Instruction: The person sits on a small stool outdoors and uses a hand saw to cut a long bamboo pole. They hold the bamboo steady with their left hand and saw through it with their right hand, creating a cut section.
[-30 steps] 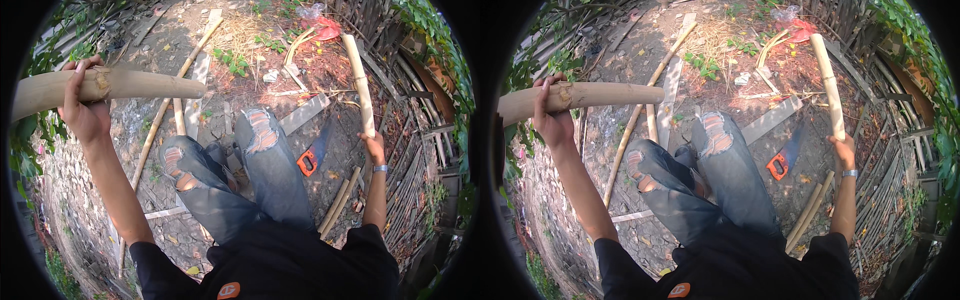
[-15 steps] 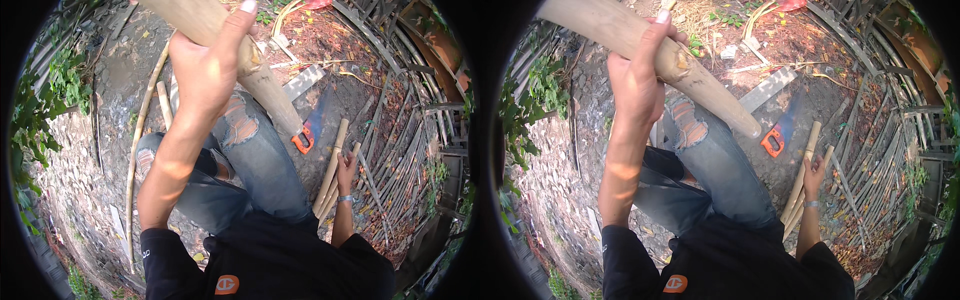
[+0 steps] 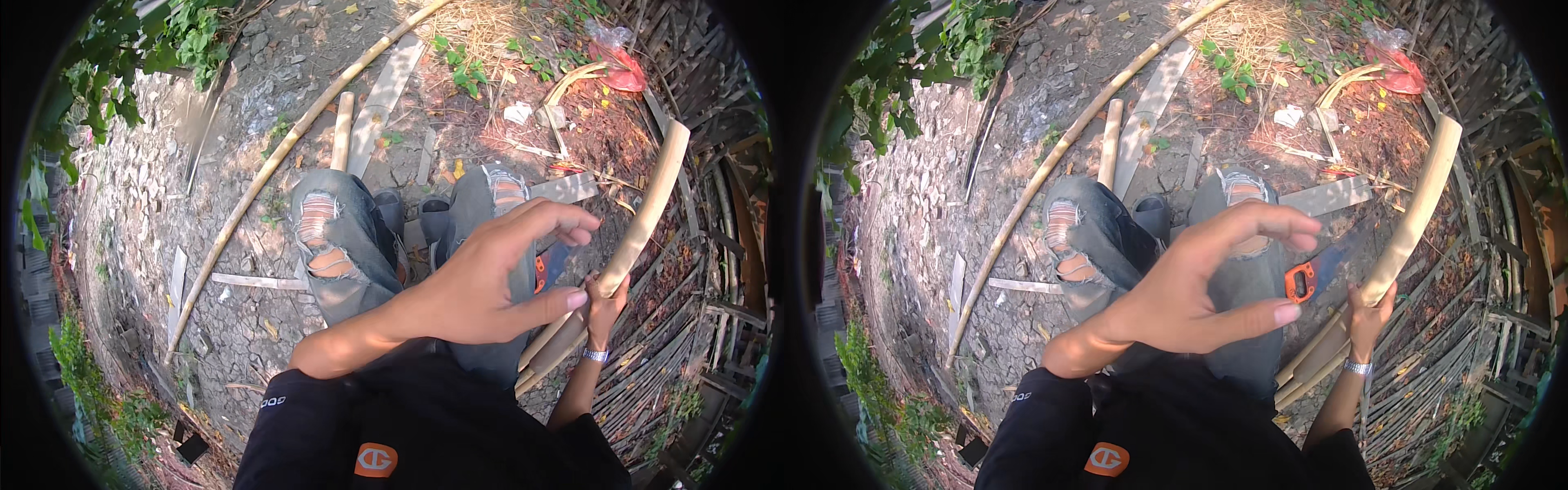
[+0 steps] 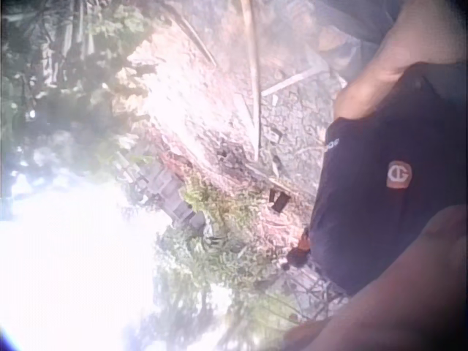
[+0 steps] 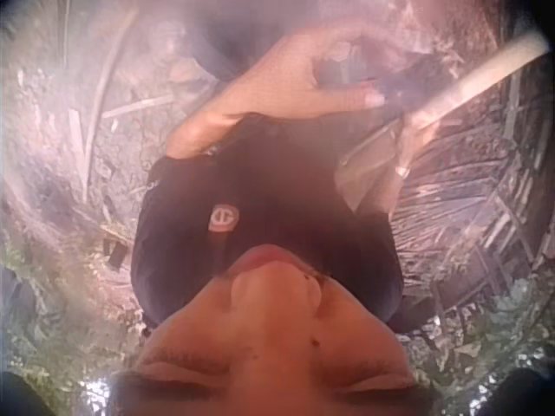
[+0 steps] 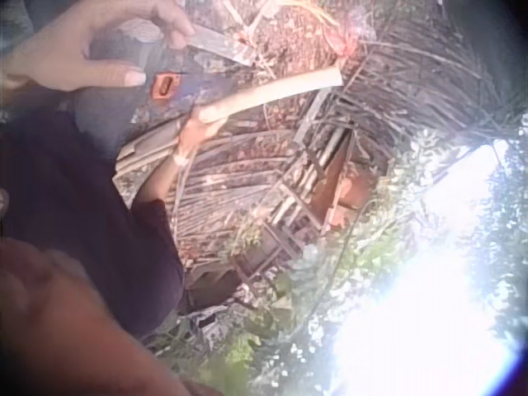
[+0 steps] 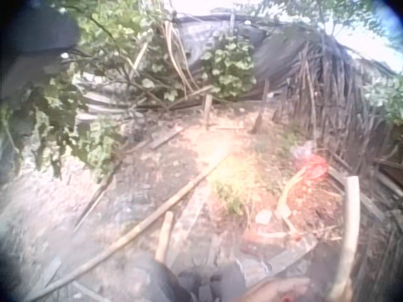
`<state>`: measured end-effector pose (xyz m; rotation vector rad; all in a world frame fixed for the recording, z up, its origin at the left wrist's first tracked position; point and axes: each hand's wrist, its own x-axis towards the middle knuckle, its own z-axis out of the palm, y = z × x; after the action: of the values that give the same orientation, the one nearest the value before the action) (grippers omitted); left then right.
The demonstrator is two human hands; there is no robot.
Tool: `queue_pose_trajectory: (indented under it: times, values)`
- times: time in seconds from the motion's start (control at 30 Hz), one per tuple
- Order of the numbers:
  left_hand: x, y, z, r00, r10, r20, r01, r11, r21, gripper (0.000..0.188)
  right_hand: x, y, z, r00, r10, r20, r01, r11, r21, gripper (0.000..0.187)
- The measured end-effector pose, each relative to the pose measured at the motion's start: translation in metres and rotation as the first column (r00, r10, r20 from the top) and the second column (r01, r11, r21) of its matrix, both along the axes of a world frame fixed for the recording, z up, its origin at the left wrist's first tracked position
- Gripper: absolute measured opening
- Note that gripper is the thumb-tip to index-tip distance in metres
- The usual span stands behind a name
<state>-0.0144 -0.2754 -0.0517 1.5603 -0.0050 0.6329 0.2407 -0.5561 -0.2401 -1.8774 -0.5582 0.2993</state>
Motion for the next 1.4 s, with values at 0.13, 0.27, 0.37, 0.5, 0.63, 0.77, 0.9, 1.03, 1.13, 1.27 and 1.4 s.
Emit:
queue_pose_trajectory:
  times: [0.13,0.27,0.37,0.5,0.63,0.77,0.9,1.03,1.13,1.27,1.4]
  values:
    - [-0.161,0.072,-0.055,0.851,0.473,0.229,-0.277,0.774,-0.57,0.028,-0.028,-0.085,-0.113,0.896,-0.244,0.37,0.386,0.84,-0.381,0.085]
    - [-0.294,0.116,-0.181,0.222,0.781,-0.584,-0.956,0.057,-0.288,0.034,-0.073,-0.134,-0.166,0.906,-0.162,0.392,0.369,0.758,-0.539,0.101]
    - [-0.368,0.075,-0.303,-0.071,0.58,-0.812,-0.997,-0.034,0.064,0.04,-0.12,-0.106,-0.176,0.92,-0.215,0.327,0.385,0.35,-0.854,0.105]
    - [-0.34,-0.006,-0.419,-0.29,0.423,-0.858,-0.822,0.349,0.45,0.085,-0.083,-0.105,-0.212,0.938,-0.18,0.295,0.334,0.689,-0.643,0.097]
    - [-0.326,-0.076,-0.448,-0.382,0.45,-0.807,-0.508,0.628,0.59,0.107,-0.087,-0.055,-0.203,0.966,-0.1,0.238,0.239,0.699,-0.675,0.097]
    - [-0.325,-0.066,-0.455,-0.382,0.437,-0.814,-0.528,0.62,0.581,0.108,-0.081,-0.033,-0.193,0.966,-0.074,0.246,0.222,0.725,-0.652,0.096]
    - [-0.353,-0.049,-0.464,-0.354,0.381,-0.854,-0.586,0.621,0.521,0.103,-0.087,-0.024,-0.195,0.968,-0.067,0.243,0.213,0.731,-0.649,0.095]
    - [-0.335,-0.042,-0.468,-0.331,0.288,-0.899,-0.602,0.669,0.436,0.099,-0.082,-0.034,-0.199,0.958,-0.079,0.275,0.247,0.712,-0.657,0.094]
    - [-0.333,-0.042,-0.468,-0.364,0.25,-0.897,-0.559,0.712,0.425,0.089,-0.087,-0.042,-0.202,0.956,-0.085,0.28,0.258,0.696,-0.67,0.094]
    - [-0.333,-0.047,-0.458,-0.344,0.317,-0.884,-0.555,0.691,0.463,0.08,-0.087,-0.054,-0.201,0.951,-0.096,0.295,0.281,0.673,-0.684,0.093]
    - [-0.363,-0.055,-0.434,-0.335,0.428,-0.839,-0.596,0.594,0.541,0.078,-0.083,-0.065,-0.197,0.945,-0.101,0.312,0.3,0.65,-0.699,0.092]
